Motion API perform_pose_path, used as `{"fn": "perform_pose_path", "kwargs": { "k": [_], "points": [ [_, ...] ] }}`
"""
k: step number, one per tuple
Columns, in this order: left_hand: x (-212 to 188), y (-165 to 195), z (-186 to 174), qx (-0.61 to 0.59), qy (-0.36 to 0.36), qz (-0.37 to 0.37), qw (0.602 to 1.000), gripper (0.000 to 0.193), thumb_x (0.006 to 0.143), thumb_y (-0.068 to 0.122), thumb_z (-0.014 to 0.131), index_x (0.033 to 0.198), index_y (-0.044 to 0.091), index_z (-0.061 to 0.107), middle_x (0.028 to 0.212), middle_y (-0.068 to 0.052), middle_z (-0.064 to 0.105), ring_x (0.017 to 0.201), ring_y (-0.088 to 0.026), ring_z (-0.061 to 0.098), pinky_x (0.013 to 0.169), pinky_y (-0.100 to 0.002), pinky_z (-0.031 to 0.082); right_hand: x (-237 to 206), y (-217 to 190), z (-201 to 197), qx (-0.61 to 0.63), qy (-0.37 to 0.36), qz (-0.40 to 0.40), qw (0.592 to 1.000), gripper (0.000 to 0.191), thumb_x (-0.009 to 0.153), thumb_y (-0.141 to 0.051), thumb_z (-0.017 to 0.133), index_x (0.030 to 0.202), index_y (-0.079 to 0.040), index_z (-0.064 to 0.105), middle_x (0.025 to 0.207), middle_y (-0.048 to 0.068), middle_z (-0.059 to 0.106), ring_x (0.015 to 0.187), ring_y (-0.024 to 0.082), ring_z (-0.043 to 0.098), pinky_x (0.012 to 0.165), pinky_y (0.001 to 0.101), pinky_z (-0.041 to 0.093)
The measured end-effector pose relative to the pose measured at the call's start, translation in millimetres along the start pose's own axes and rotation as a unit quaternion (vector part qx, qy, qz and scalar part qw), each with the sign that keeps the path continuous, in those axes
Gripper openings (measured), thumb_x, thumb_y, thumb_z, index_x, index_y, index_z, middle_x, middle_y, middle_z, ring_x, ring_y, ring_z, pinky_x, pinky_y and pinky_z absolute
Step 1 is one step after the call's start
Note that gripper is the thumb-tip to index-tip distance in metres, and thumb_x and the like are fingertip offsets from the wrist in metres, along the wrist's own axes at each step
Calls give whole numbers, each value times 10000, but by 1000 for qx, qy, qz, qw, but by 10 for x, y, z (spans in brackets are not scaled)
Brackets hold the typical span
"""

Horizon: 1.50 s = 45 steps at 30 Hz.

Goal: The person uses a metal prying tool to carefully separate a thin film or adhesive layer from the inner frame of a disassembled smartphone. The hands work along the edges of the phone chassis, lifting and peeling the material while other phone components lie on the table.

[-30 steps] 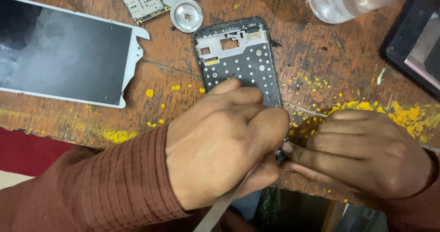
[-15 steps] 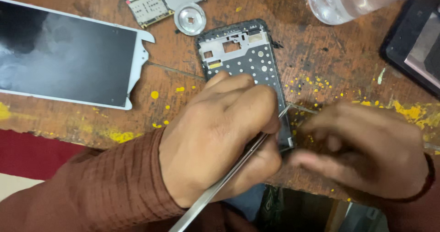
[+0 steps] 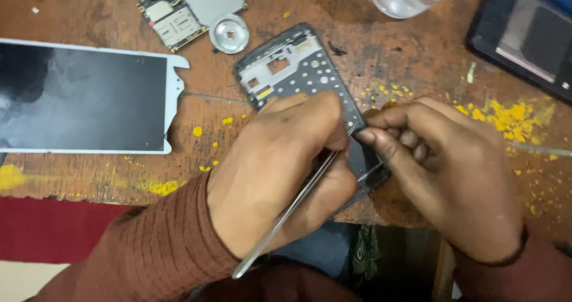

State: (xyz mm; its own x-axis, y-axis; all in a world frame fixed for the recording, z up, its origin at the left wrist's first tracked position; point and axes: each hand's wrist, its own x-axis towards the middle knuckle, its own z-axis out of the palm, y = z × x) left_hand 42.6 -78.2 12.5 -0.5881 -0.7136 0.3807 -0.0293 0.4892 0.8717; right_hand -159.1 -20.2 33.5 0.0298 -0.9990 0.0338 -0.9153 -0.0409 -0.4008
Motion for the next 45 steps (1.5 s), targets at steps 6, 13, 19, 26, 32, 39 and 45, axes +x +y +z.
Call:
{"fn": "perform_pose_path", "kwargs": {
  "k": [6,13,19,26,32,39,45],
  "points": [
    [-71,104,-6,-9,16,2,1000,230,768,5,690,902,14,504,804,-150,582,791,-367,618,733,-419,492,-144,-262,150,-118,128,-51,983,87,961,-89,741,1002,-26,697,944,121,677,746,284,666,637,389,511],
    [-91,75,-4,5,14,-2,1000,252,722,0,695,885,1,503,768,-147,582,759,-373,609,706,-421,484,-222,-224,296,-142,177,-34,973,108,1020,-108,720,1021,-20,655,977,121,658,823,314,672,699,416,527],
    [-98,43,16,28,11,-11,999,270,758,35,722,930,29,514,816,-118,589,811,-350,613,771,-410,486,-219,-96,359,-120,148,15,982,135,1070,-135,702,1049,-27,624,992,134,662,821,355,656,684,446,494],
    [-71,33,38,12,25,-8,1000,241,704,0,695,856,5,509,760,-142,585,743,-360,606,707,-417,483,-173,-16,289,-74,139,21,987,147,1073,-106,657,1028,8,577,978,164,661,782,365,657,646,441,492],
    [-104,-1,66,32,19,-15,999,238,771,24,708,913,37,517,817,-118,585,778,-328,611,737,-384,491,-73,-11,214,-66,137,3,988,139,1034,-68,640,976,39,572,924,196,654,752,385,657,611,443,498],
    [-110,-13,97,40,21,-11,999,232,736,-2,699,874,23,513,769,-137,547,765,-347,589,710,-410,474,214,170,84,-38,47,-98,993,185,1044,-125,623,983,45,582,902,173,666,698,297,666,585,388,513],
    [-63,11,98,40,22,-8,999,245,756,-6,707,904,44,519,794,-115,545,771,-322,595,717,-384,475,356,376,44,-53,2,-164,985,220,1084,-163,610,980,25,560,908,142,638,686,265,635,584,376,493]
  ]
}}
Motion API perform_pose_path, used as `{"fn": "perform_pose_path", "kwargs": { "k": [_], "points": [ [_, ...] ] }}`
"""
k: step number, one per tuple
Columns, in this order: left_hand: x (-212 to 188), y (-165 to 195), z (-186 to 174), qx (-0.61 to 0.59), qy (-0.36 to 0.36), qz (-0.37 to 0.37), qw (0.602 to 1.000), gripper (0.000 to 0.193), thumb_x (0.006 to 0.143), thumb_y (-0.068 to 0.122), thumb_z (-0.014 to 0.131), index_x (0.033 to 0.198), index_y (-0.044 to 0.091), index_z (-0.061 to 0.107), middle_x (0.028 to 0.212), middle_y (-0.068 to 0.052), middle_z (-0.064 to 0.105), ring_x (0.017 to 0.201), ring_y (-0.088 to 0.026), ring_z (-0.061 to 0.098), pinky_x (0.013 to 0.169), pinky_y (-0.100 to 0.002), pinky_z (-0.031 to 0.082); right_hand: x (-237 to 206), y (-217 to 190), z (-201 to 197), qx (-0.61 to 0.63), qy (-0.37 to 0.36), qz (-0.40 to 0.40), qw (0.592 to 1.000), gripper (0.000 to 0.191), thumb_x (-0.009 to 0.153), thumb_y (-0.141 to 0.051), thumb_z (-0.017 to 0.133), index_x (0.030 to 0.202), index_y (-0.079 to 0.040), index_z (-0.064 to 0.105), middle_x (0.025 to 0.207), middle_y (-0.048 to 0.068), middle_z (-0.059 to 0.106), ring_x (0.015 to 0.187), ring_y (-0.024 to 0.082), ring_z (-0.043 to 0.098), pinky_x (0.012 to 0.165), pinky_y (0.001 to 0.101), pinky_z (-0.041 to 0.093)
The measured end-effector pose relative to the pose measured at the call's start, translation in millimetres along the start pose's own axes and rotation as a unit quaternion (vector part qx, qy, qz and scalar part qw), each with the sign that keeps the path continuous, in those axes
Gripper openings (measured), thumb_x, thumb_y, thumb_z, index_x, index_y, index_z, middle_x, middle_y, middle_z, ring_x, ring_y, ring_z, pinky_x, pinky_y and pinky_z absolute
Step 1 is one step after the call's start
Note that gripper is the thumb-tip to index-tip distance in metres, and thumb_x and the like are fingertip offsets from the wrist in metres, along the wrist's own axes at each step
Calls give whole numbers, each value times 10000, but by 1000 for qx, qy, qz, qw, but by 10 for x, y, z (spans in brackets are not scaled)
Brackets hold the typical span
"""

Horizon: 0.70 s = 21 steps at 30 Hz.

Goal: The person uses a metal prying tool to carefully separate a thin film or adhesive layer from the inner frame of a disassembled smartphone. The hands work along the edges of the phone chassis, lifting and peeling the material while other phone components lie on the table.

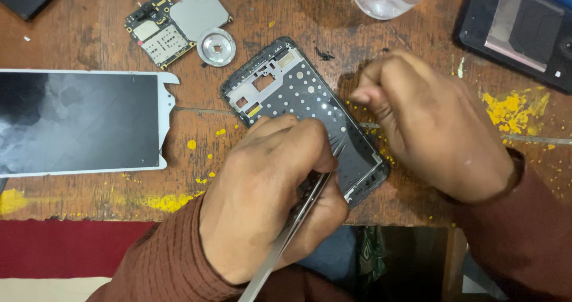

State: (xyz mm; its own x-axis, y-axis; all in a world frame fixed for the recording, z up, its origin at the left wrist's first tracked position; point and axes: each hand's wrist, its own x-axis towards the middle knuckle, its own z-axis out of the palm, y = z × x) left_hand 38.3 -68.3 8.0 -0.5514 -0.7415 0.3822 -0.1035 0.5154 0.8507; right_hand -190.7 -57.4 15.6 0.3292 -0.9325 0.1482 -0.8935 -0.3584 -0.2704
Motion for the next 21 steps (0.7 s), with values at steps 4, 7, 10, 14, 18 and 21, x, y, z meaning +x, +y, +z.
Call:
{"fn": "perform_pose_path", "kwargs": {
  "k": [4,7,10,14,18,21],
  "points": [
    [16,10,8,-7,9,1,1000,240,704,-32,689,857,29,515,741,-125,550,709,-336,595,670,-394,478,40,121,36,34,57,-37,997,240,1102,-171,576,989,39,558,902,137,616,718,237,611,605,355,486],
    [13,2,14,-17,8,8,1000,239,685,-40,689,837,18,513,719,-134,556,706,-354,598,665,-416,475,13,193,-32,-17,16,88,996,291,1042,-163,606,797,-7,607,740,99,576,601,198,533,513,336,430],
    [-20,-4,21,-2,5,7,1000,249,747,-10,713,898,44,522,785,-113,569,783,-340,609,733,-409,483,-97,205,-176,5,13,78,997,256,1005,-197,702,892,33,690,733,85,642,540,134,538,455,307,400],
    [-57,-24,39,17,12,15,1000,252,793,6,731,940,66,535,834,-94,583,832,-322,620,736,-375,485,-217,112,-218,53,-12,25,998,251,901,-208,757,1071,-24,743,867,65,706,599,78,579,470,229,458],
    [-50,-18,68,52,12,21,998,249,813,28,767,934,70,554,810,-90,581,806,-316,613,766,-407,471,-290,-48,-207,80,-24,45,995,305,826,-174,804,1106,-60,767,931,56,732,604,77,582,488,207,475],
    [-27,-6,81,58,14,23,998,248,794,33,772,908,59,554,780,-100,579,779,-321,610,738,-417,462,-279,-122,-196,105,-17,66,992,318,817,-135,806,1123,-60,770,929,53,724,618,88,589,508,211,480]
  ]
}}
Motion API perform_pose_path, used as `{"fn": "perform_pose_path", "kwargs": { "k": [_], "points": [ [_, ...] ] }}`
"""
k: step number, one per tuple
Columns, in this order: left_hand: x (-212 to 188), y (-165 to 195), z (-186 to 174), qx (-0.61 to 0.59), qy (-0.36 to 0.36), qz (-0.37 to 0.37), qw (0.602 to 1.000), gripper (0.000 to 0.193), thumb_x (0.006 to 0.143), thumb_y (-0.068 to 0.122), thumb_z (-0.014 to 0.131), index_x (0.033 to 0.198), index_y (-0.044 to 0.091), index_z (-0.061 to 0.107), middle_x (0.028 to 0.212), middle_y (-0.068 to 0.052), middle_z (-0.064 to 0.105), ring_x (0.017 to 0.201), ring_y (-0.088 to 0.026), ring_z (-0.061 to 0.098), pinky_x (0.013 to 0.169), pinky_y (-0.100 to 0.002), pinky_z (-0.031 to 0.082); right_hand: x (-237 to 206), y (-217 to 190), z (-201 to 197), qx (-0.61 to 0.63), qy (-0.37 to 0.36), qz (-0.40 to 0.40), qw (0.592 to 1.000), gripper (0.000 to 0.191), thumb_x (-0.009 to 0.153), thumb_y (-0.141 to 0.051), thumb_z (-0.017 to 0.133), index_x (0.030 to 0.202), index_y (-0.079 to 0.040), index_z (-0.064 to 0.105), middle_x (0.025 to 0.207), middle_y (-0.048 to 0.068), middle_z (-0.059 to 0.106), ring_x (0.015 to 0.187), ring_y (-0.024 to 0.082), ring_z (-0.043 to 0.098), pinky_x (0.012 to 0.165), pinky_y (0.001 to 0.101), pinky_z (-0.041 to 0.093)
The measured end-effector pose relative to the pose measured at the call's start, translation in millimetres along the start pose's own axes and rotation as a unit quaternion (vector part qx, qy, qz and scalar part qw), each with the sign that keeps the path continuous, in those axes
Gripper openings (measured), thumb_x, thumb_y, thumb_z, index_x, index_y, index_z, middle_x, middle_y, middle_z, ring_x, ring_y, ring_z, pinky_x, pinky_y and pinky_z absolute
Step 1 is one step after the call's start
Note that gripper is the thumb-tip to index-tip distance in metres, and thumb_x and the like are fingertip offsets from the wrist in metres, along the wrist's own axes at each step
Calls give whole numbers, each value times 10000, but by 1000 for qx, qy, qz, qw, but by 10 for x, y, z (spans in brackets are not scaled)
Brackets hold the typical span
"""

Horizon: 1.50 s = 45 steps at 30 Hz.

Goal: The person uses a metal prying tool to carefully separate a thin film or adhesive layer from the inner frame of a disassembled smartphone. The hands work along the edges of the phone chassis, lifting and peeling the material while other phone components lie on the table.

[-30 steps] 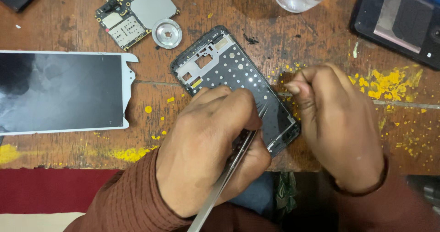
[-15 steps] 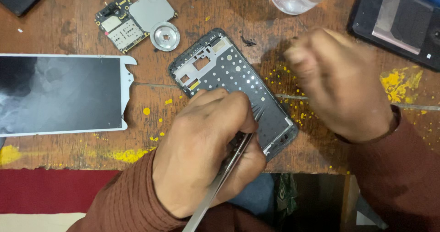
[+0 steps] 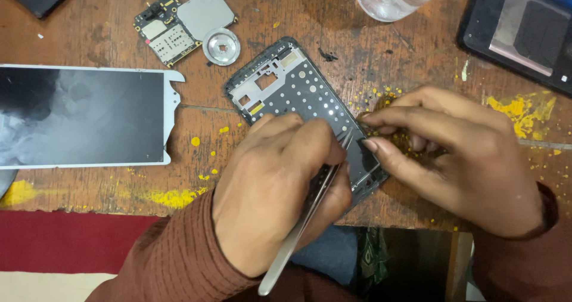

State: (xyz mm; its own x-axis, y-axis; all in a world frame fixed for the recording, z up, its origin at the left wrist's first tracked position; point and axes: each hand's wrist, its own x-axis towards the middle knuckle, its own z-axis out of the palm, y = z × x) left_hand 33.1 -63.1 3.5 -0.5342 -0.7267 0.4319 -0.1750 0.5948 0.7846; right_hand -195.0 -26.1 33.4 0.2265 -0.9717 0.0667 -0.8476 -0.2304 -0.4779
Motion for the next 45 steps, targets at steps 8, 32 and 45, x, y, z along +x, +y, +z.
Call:
{"fn": "perform_pose_path", "kwargs": {
  "k": [8,32,45],
  "points": [
    [3,-4,-27,-20,-8,-18,1000,242,839,58,759,963,75,552,826,-83,585,829,-303,619,775,-407,471,106,-160,41,-71,12,1,997,179,852,-150,822,998,-58,779,837,36,719,623,109,641,531,256,499],
    [65,-46,-123,-37,-7,0,999,213,690,-4,714,816,44,548,722,-99,582,711,-310,595,700,-419,459,44,-112,207,-104,39,48,993,162,869,-56,782,1017,-13,733,825,60,679,614,105,593,541,255,488],
    [92,-15,-107,-16,-1,-1,1000,217,747,5,754,850,30,565,727,-110,584,720,-321,607,684,-421,455,47,-131,152,-68,39,-25,997,294,772,-131,856,1026,-23,752,983,94,697,817,179,671,653,282,529]
  ]
}}
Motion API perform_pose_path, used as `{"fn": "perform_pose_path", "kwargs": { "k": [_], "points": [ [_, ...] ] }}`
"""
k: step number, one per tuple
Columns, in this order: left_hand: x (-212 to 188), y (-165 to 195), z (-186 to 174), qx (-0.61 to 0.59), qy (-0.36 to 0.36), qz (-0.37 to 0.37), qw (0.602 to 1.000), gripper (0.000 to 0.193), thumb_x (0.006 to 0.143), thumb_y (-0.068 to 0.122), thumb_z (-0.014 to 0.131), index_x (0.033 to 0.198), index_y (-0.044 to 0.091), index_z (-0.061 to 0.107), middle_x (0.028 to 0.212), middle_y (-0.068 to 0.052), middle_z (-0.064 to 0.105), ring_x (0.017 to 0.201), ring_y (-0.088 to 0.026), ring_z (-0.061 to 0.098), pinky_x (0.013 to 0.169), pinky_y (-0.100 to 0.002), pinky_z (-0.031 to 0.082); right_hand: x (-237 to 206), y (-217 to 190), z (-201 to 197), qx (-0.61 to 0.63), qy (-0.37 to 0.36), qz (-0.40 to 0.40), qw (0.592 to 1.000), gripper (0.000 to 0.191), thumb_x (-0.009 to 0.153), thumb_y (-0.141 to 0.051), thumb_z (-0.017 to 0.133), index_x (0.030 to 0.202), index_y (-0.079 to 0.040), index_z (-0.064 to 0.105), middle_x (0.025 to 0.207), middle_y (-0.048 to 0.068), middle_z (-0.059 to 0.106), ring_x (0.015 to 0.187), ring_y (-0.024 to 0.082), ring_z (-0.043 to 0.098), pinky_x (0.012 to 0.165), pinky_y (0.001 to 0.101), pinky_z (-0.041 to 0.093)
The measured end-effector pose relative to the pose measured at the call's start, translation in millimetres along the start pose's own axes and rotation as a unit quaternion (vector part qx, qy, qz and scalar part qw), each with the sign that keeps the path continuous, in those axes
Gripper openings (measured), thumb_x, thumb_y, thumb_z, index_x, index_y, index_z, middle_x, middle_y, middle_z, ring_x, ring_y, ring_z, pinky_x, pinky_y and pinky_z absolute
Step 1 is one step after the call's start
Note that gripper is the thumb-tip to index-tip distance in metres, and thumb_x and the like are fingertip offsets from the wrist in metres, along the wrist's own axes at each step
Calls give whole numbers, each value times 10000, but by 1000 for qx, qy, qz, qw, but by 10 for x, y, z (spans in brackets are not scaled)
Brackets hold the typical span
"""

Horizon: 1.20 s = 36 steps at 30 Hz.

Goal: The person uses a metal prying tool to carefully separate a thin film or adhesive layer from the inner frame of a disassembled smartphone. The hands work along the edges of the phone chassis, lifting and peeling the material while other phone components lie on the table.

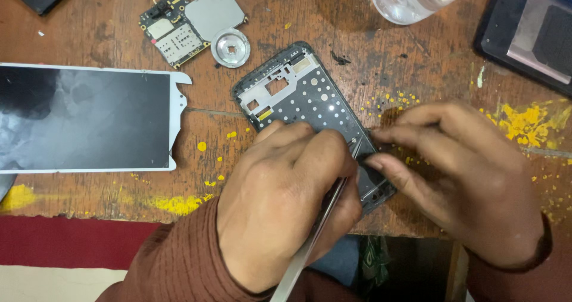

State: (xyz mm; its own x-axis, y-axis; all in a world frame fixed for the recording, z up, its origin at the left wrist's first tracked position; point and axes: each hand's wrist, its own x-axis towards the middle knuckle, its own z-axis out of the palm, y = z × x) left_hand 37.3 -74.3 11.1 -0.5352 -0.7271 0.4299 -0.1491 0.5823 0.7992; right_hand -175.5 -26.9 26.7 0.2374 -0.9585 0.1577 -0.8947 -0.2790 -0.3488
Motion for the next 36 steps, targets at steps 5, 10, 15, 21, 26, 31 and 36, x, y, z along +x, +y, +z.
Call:
{"fn": "perform_pose_path", "kwargs": {
  "k": [5,10,15,21,26,31,36],
  "points": [
    [19,-12,32,1,-4,-11,1000,211,758,14,757,860,37,574,724,-110,584,725,-320,616,680,-420,450,-34,20,42,9,18,3,1000,308,750,-115,860,1026,-20,760,980,106,688,849,204,653,693,313,512],
    [34,-20,48,10,-9,-7,1000,216,767,21,766,863,38,574,730,-108,592,729,-322,619,684,-423,448,-60,52,69,15,30,-1,999,298,733,-98,860,1002,-16,763,963,104,681,844,209,639,721,337,490],
    [40,-28,78,20,-6,-8,1000,225,762,18,769,861,43,569,734,-106,582,727,-323,612,686,-425,440,-63,79,76,32,22,5,999,269,748,-102,857,985,-19,762,956,95,678,828,206,625,702,326,487],
    [29,-17,108,26,0,-8,1000,222,765,8,762,859,38,563,744,-103,591,747,-324,612,689,-432,435,-68,106,74,34,16,-5,999,239,749,-109,858,947,-23,756,943,85,678,828,202,621,698,328,482],
    [34,15,153,48,5,-8,999,216,788,3,756,855,41,554,766,-92,614,758,-315,613,699,-436,435,-78,88,59,27,11,2,1000,228,746,-107,860,935,-31,759,940,82,681,826,207,622,712,338,481],
    [-32,-20,125,47,22,-14,999,235,827,32,743,963,47,552,845,-106,601,843,-329,606,791,-421,456,-112,32,80,23,30,5,999,226,743,-120,858,915,-28,743,954,88,678,861,230,637,732,349,498],
    [-110,-38,107,37,-13,-23,999,229,838,85,768,951,80,569,827,-77,609,831,-300,622,793,-413,446,-153,19,113,48,24,30,998,223,778,-95,847,958,-5,751,982,96,659,853,195,638,665,292,518]
  ]
}}
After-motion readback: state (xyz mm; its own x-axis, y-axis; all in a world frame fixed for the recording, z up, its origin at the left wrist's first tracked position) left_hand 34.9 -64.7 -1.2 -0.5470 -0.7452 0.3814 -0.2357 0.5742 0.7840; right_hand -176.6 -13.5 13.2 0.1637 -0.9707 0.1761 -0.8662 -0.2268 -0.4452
